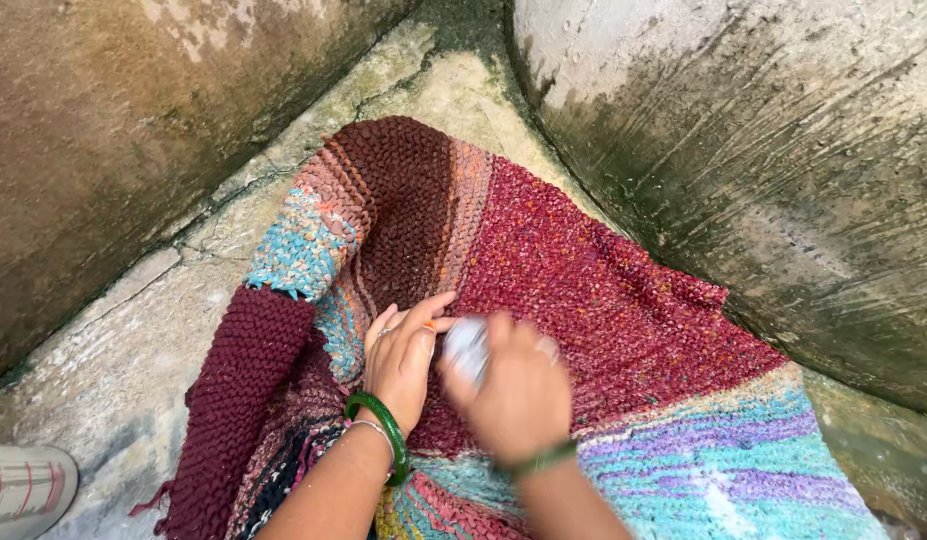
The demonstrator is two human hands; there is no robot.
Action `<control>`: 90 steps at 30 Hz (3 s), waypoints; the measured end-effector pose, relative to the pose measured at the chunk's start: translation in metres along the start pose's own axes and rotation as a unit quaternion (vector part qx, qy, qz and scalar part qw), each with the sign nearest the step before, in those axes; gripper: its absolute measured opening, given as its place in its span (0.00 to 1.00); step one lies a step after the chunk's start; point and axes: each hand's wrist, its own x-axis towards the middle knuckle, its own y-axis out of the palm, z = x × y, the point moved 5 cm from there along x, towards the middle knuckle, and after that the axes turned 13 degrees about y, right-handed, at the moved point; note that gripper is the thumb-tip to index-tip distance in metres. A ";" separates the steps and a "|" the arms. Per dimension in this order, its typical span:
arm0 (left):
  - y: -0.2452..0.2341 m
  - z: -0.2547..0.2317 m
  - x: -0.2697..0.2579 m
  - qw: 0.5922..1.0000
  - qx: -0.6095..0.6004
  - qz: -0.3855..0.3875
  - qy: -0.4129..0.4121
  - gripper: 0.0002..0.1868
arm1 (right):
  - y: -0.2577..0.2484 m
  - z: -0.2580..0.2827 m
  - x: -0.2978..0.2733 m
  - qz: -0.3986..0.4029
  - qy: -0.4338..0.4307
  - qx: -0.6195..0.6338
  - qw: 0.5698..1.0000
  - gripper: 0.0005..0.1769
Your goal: The person washes a colorful textured rug on a concrete floor by rubbing a brush over its surface.
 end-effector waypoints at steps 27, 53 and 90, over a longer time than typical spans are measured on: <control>0.002 -0.009 0.001 0.999 0.038 -0.001 -0.022 0.23 | -0.025 -0.130 0.022 0.012 0.095 -0.012 0.995 0.33; 0.005 -0.027 0.007 0.989 0.142 0.018 0.033 0.10 | -0.004 -0.174 0.015 -0.041 0.280 0.042 0.958 0.41; 0.161 -0.334 0.251 0.746 -0.483 0.121 0.442 0.22 | -0.128 -0.170 0.070 0.166 0.189 0.900 0.357 0.43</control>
